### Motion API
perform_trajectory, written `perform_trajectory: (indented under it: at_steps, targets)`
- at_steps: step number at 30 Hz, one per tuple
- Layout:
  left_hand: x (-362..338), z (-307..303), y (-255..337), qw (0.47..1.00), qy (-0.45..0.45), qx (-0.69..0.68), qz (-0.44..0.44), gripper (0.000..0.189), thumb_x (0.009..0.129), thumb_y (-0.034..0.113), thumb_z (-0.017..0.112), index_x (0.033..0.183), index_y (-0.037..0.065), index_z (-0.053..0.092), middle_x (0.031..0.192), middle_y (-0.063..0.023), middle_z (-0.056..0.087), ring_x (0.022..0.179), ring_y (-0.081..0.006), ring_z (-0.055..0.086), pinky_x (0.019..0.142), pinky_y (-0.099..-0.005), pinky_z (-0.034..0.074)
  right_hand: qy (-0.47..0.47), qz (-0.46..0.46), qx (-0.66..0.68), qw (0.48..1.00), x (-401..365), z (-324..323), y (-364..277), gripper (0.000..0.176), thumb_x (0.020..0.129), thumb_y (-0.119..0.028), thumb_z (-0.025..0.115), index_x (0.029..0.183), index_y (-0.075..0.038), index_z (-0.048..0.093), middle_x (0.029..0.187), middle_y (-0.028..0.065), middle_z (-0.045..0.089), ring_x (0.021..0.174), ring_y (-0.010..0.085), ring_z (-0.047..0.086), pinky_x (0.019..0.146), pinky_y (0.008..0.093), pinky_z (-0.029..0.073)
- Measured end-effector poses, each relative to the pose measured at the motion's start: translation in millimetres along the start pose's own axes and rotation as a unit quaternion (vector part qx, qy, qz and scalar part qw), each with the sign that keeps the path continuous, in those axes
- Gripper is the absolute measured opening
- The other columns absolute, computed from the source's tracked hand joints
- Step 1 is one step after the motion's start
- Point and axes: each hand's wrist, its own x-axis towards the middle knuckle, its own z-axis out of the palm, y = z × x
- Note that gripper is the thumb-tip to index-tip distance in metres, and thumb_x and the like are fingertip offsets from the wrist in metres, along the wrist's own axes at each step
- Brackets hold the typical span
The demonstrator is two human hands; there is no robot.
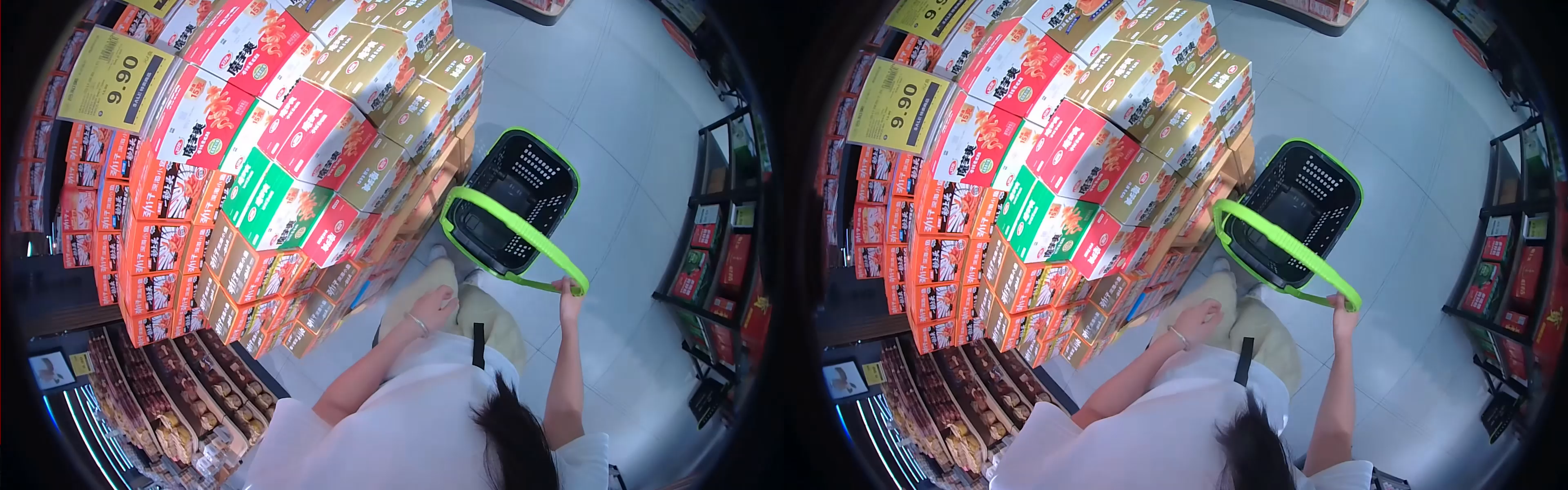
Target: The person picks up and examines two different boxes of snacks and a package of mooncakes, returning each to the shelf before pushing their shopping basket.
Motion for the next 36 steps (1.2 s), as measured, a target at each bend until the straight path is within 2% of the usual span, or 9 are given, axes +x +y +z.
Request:
perform_trajectory:
  at_steps: [1, 2, 4, 7, 10, 16, 20, 25, 36]
  targets:
    - [0, 3, -15, 0.974, -0.001, 0.217, -0.063, 0.037, 0.092, 0.025, 0.055, 0.121, 0.002, 0.055, 0.118, -0.0181, 0.062, 0.108, -0.0336, 0.061, 0.096, -0.0420, 0.046, 0.006, 0.013, 0.014, 1.000, 19, 3, -2, 0.024, 0.095, -0.019, 0.058, 0.084, 0.001, 0.066, 0.072, 0.0065, 0.064, 0.072, 0.0142, 0.061, 0.068, 0.0297, 0.047]
    - [-3, 8, -36, 0.975, 0.009, 0.212, -0.072, 0.037, 0.092, 0.025, 0.055, 0.121, 0.002, 0.055, 0.118, -0.0181, 0.062, 0.108, -0.0336, 0.061, 0.096, -0.0420, 0.046, 0.010, 0.025, 0.028, 0.999, 36, 6, -4, 0.021, 0.094, -0.016, 0.058, 0.084, 0.001, 0.065, 0.072, 0.0068, 0.064, 0.072, 0.0145, 0.061, 0.068, 0.0296, 0.047]
    - [-12, 17, -71, 0.870, 0.090, 0.473, 0.104, 0.040, 0.087, 0.026, 0.059, 0.119, 0.003, 0.056, 0.113, -0.0226, 0.063, 0.106, -0.0397, 0.059, 0.093, -0.0470, 0.045, 0.036, 0.017, 0.081, 0.996, 69, 22, 13, 0.019, 0.093, -0.015, 0.058, 0.084, 0.001, 0.064, 0.074, 0.0075, 0.064, 0.074, 0.0148, 0.061, 0.069, 0.0296, 0.047]
    - [-12, 16, -70, 0.949, -0.038, 0.305, -0.070, 0.043, 0.086, 0.026, 0.059, 0.120, 0.000, 0.054, 0.118, -0.0255, 0.059, 0.109, -0.0412, 0.056, 0.093, -0.0469, 0.044, 0.055, -0.030, 0.091, 0.994, 119, 38, 61, 0.015, 0.091, -0.012, 0.059, 0.094, 0.002, 0.060, 0.081, 0.0085, 0.064, 0.078, 0.0157, 0.062, 0.074, 0.0305, 0.047]
    - [-2, 30, -80, 0.967, -0.019, 0.226, -0.112, 0.049, 0.086, 0.025, 0.058, 0.127, 0.000, 0.049, 0.126, -0.0276, 0.054, 0.112, -0.0425, 0.054, 0.097, -0.0450, 0.043, 0.103, -0.026, 0.078, 0.991, 147, 46, 86, 0.022, 0.093, -0.008, 0.055, 0.112, 0.001, 0.051, 0.085, 0.0112, 0.065, 0.081, 0.0166, 0.062, 0.078, 0.0309, 0.050]
    - [79, 59, -126, 0.970, 0.142, 0.197, -0.023, 0.066, 0.086, 0.020, 0.058, 0.142, 0.000, 0.030, 0.137, -0.0282, 0.044, 0.120, -0.0394, 0.050, 0.101, -0.0449, 0.042, 0.062, 0.062, 0.034, 0.996, 187, 57, 125, 0.025, 0.095, -0.011, 0.056, 0.115, 0.002, 0.051, 0.088, 0.0091, 0.064, 0.082, 0.0176, 0.063, 0.073, 0.0300, 0.050]
    - [160, 37, -147, 0.968, 0.181, 0.133, -0.115, 0.066, 0.084, 0.014, 0.057, 0.142, -0.002, 0.029, 0.137, -0.0299, 0.043, 0.123, -0.0423, 0.047, 0.105, -0.0426, 0.040, 0.055, 0.036, -0.029, 0.997, 209, 63, 185, 0.032, 0.093, -0.008, 0.058, 0.123, 0.001, 0.050, 0.092, 0.0097, 0.063, 0.083, 0.0175, 0.061, 0.071, 0.0296, 0.049]
    - [233, 10, -160, 0.965, 0.211, 0.085, -0.127, 0.062, 0.085, 0.014, 0.056, 0.140, -0.004, 0.033, 0.137, -0.0295, 0.043, 0.124, -0.0414, 0.048, 0.105, -0.0419, 0.040, 0.056, 0.202, 0.019, 0.978, 218, 93, 196, 0.040, 0.087, -0.002, 0.062, 0.127, -0.003, 0.053, 0.093, 0.0090, 0.063, 0.079, 0.0154, 0.058, 0.069, 0.0304, 0.047]
    - [190, 47, -180, 0.956, 0.139, 0.125, -0.228, 0.049, 0.086, 0.017, 0.055, 0.130, -0.002, 0.049, 0.124, -0.0291, 0.056, 0.114, -0.0415, 0.055, 0.101, -0.0433, 0.044, 0.100, 0.287, -0.040, 0.952, 233, 139, 248, 0.055, 0.079, -0.002, 0.069, 0.131, 0.000, 0.052, 0.085, 0.0099, 0.066, 0.073, 0.0173, 0.062, 0.070, 0.0325, 0.050]
